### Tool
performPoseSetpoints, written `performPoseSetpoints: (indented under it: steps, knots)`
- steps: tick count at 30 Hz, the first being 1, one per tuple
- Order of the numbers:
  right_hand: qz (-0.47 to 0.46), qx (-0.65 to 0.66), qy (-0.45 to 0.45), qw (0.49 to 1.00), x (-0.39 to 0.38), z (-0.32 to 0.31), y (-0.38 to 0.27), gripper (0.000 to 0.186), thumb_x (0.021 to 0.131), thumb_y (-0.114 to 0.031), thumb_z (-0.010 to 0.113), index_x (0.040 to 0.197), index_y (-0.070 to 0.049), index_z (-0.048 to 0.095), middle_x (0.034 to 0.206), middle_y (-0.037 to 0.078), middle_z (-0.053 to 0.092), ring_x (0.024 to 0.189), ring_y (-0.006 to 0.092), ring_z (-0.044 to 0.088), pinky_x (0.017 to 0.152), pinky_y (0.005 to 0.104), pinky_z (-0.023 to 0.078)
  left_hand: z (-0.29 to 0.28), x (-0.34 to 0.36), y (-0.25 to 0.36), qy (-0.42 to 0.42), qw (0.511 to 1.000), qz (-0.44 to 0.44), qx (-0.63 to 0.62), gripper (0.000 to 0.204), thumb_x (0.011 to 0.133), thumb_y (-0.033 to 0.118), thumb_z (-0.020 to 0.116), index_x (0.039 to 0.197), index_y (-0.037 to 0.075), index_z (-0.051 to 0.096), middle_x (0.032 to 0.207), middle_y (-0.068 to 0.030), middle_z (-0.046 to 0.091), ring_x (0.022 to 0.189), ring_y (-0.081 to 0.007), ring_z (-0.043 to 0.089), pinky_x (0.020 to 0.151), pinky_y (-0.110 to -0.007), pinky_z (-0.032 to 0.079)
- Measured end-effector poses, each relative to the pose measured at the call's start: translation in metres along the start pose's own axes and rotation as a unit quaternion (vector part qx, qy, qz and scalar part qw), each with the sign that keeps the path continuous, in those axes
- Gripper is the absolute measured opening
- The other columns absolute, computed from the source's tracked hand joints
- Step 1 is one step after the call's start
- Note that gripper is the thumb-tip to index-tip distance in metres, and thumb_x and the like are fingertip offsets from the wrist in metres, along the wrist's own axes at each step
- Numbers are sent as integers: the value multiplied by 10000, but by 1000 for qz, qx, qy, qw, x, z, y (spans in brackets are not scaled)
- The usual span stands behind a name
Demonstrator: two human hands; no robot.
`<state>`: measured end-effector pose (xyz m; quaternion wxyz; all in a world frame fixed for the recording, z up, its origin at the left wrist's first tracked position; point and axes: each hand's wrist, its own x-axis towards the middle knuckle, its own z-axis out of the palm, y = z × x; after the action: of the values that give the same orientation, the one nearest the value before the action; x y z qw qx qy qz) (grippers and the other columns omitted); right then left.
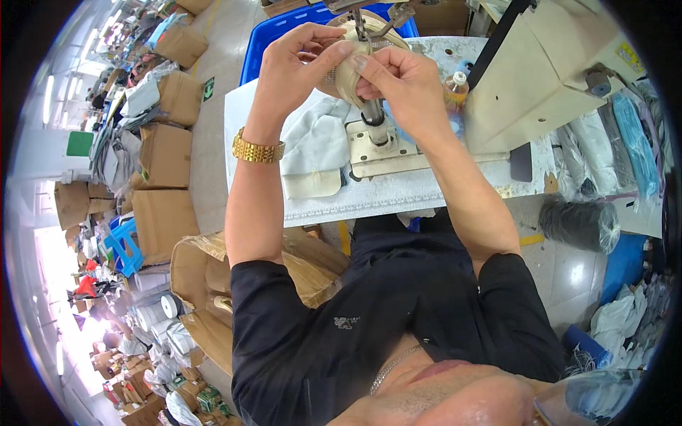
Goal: Sewing leather and mesh pieces together using an industrial sewing machine to assemble shoe uppers.
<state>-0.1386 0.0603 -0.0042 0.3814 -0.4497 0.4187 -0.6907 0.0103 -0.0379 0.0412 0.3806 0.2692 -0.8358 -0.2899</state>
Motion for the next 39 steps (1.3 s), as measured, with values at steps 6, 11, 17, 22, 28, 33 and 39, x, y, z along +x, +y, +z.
performPoseSetpoints:
  steps: [6, 11, 17, 22, 28, 33, 39]
  knots:
    - [10, -20, 5, 1000, 1, 0, 0, 286, 874, -250, 736, 790, 15, 671, 677, 53, 680, 599, 69, 633, 568, 204, 515, 1, 0, -3, -5, 999, -17, -34, 292, 837, 248, 765, 1033, 38, 716, 845, -54, 706, 771, -87, 646, 731, -239, 525]
    - [24, -11, 13, 1000, 1, 0, -4, 309, 871, -279, 741, 772, 6, 672, 656, 41, 664, 580, 64, 618, 554, 202, 508, 5, 0, -3, 18, 999, -20, -22, 278, 830, 246, 773, 995, 30, 715, 717, -11, 656, 656, -50, 575, 603, -218, 473]
    - [25, -23, 17, 999, 4, -5, -3, 334, 875, -312, 737, 764, -4, 673, 643, 25, 648, 559, 58, 594, 530, 199, 488, 8, -3, 7, 46, 998, -23, 30, 292, 827, 304, 760, 916, 32, 708, 610, -14, 591, 548, -58, 509, 510, -229, 397]
    - [21, -30, 11, 999, 5, -5, -2, 325, 880, -303, 730, 767, -4, 670, 653, 18, 648, 558, 55, 585, 521, 200, 478, 8, -6, 17, 49, 995, -39, 76, 295, 840, 326, 738, 872, 36, 699, 577, -18, 568, 514, -70, 493, 491, -240, 387]
    - [-1, -28, -47, 998, -3, -11, 15, 198, 882, -184, 724, 900, 5, 667, 753, 13, 676, 641, 34, 587, 584, 181, 470, 7, -6, 34, 43, 984, -66, 157, 279, 851, 307, 724, 857, 30, 689, 604, -44, 589, 512, -117, 520, 491, -275, 400]
    - [-9, 65, -90, 994, -34, 0, 15, 351, 889, -105, 696, 1193, 2, 557, 821, 13, 671, 656, 45, 590, 563, 196, 473, 4, -15, 41, 80, 963, 80, 245, 212, 866, 229, 691, 936, 30, 706, 867, -93, 686, 696, -221, 642, 625, -332, 509]
    - [16, 84, -90, 992, -41, 2, -1, 436, 902, -91, 669, 1295, -2, 503, 779, 4, 652, 632, 37, 574, 515, 190, 448, 1, -28, 38, 14, 952, 201, 232, 224, 892, 149, 634, 1085, 63, 707, 1117, -81, 690, 908, -253, 682, 802, -332, 545]
